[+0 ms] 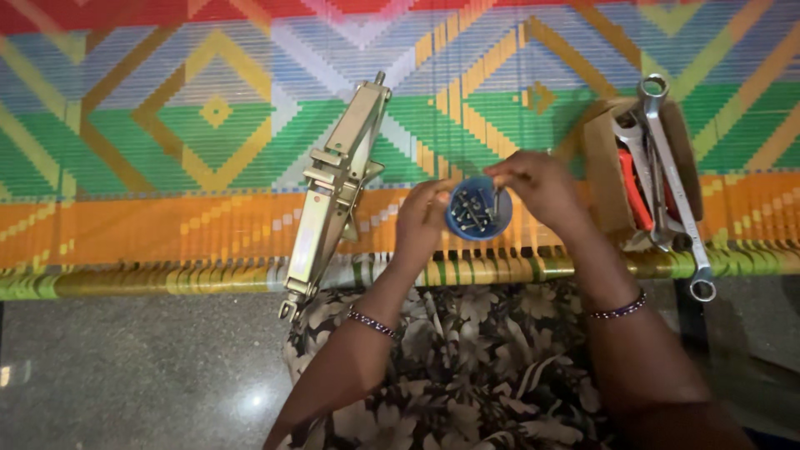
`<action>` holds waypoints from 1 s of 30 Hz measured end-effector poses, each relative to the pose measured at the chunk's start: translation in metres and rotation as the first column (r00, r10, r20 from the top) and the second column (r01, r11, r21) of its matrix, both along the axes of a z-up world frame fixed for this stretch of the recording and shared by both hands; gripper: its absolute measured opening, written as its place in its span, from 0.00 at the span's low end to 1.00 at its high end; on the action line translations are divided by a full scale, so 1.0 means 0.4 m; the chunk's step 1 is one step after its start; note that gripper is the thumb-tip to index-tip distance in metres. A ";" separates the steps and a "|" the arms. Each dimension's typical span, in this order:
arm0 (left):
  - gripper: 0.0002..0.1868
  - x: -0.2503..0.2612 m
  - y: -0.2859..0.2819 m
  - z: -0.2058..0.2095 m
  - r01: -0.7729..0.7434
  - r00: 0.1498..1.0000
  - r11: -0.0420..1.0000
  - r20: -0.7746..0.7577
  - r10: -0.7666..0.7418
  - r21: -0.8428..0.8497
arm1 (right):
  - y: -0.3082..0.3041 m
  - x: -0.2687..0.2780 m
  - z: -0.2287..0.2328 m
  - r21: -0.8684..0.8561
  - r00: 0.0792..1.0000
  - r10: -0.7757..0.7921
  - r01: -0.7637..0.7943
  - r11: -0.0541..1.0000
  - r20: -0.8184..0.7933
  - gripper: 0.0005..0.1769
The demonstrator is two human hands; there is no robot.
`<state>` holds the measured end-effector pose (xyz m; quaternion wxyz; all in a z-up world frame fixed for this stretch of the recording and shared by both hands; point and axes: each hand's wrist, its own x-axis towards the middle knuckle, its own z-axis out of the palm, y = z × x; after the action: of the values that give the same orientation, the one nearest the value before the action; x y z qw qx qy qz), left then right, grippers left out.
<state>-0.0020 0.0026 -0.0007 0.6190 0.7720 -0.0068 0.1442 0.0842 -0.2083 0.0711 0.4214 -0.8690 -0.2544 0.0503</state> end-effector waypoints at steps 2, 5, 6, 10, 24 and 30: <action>0.16 0.004 0.003 -0.011 -0.051 0.992 0.992 -0.123 0.037 -0.115 | 0.021 -0.008 -0.001 -0.200 1.000 -0.001 -0.002 0.980 -0.017 0.09; 0.17 0.008 0.014 -0.027 -0.103 0.980 0.993 -0.177 0.091 -0.062 | 0.069 -0.036 -0.006 -0.417 0.988 0.022 0.045 0.908 0.154 0.09; 0.17 0.008 0.017 -0.032 -0.116 0.979 0.993 -0.169 0.112 -0.009 | 0.081 -0.039 -0.005 -0.444 0.985 0.038 0.042 0.895 0.169 0.08; 0.16 0.013 0.020 -0.042 -0.156 0.978 0.986 -0.148 0.147 -0.051 | 0.061 -0.013 0.015 -0.364 0.965 -0.047 0.143 0.920 0.260 0.08; 0.12 0.008 0.025 -0.060 -0.221 0.963 0.975 -0.155 0.222 0.026 | -0.210 0.145 -0.413 -0.478 0.777 -0.378 0.615 0.627 0.503 0.17; 0.11 0.014 0.027 -0.052 -0.257 0.964 0.966 -0.065 0.257 0.003 | -0.169 0.135 -0.363 -0.543 0.841 -0.471 0.535 0.647 0.268 0.20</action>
<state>0.0037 0.0134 -0.0214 0.5971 0.7690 0.1140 0.1981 0.1382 -0.2758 -0.0743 0.1085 -0.9934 0.0051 -0.0357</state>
